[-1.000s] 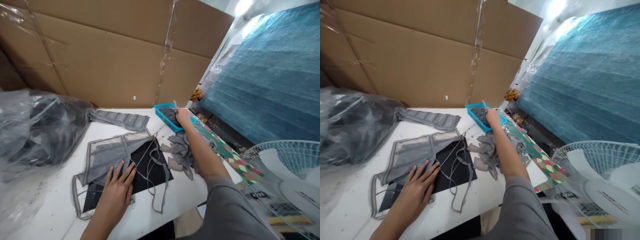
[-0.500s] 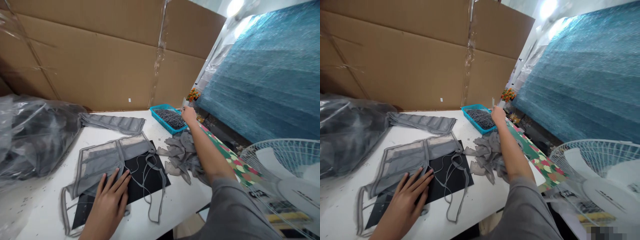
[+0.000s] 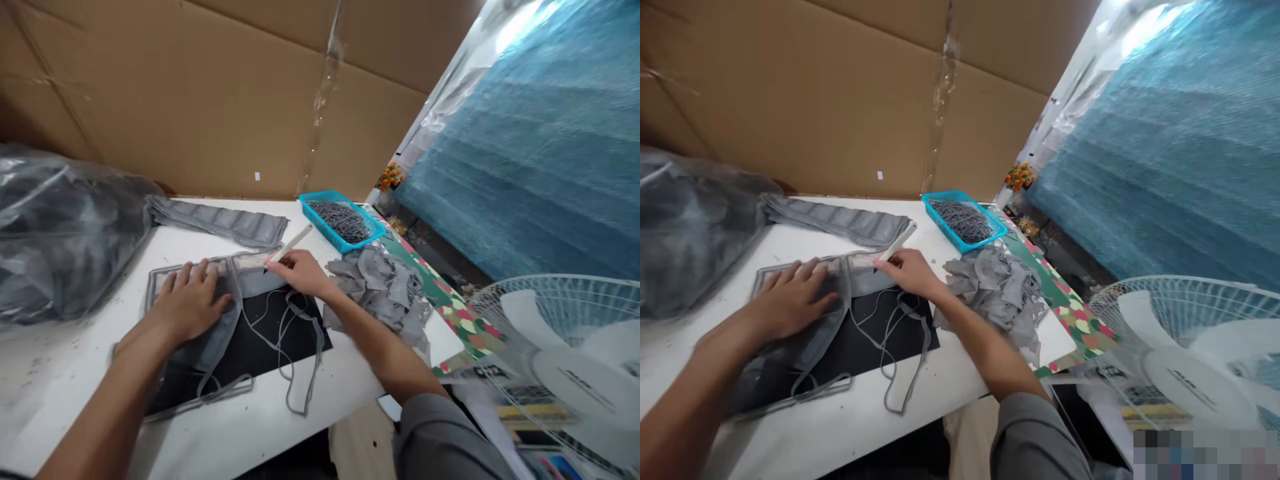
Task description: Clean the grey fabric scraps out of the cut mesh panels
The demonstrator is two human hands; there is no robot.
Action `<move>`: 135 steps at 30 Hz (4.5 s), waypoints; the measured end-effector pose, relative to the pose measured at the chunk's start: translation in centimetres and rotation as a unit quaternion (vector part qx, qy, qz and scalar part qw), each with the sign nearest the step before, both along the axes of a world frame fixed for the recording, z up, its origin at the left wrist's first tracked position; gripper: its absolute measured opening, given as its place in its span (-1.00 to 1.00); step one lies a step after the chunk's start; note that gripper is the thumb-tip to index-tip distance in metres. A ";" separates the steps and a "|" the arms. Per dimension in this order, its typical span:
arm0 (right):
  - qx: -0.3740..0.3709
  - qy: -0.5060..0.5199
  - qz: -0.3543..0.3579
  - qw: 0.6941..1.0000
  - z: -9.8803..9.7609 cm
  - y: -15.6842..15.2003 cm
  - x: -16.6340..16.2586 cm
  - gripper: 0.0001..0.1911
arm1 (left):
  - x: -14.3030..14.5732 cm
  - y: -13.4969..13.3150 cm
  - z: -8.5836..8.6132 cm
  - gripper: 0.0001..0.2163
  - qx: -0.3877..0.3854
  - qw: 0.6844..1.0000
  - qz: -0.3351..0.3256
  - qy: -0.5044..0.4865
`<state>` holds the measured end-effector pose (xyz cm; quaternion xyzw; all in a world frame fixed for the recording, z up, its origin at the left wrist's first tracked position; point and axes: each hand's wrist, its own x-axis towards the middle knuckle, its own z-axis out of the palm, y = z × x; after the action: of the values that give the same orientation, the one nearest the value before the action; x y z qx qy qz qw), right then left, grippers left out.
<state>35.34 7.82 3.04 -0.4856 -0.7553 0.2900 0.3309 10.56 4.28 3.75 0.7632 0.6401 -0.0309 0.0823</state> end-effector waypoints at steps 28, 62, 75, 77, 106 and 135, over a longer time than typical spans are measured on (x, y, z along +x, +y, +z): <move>-0.028 -0.004 0.092 0.995 -2.5 -1.2 -3.0 -0.80 | 1.8 -0.5 -1.7 -0.34 -0.124 0.992 0.013 -0.008; 0.085 -0.336 -0.299 0.889 -1.3 0.7 3.3 -0.59 | 1.6 -1.1 -1.9 -0.35 -0.093 0.994 0.012 -0.051; 0.026 -0.271 -0.587 0.762 0.5 -2.7 12.2 -0.58 | 1.2 -1.5 -2.2 -0.32 -0.078 0.996 0.004 -0.052; 0.044 -0.264 -0.599 0.755 0.5 -2.9 13.2 -0.57 | 1.1 -1.5 -2.2 -0.32 -0.074 0.996 0.001 -0.053; -0.002 0.059 0.082 0.995 -3.4 -2.5 -3.3 -0.84 | 0.5 -1.1 -1.3 -0.27 -0.114 0.993 -0.011 -0.024; 0.187 -0.271 -0.290 0.899 0.4 3.1 5.1 -0.58 | 0.1 -1.5 -1.6 -0.25 -0.084 0.995 -0.019 -0.054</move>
<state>40.45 10.97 3.45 -0.6718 -0.6821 -0.1085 0.2675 10.65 2.83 2.13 0.7665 0.6150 -0.0449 0.1797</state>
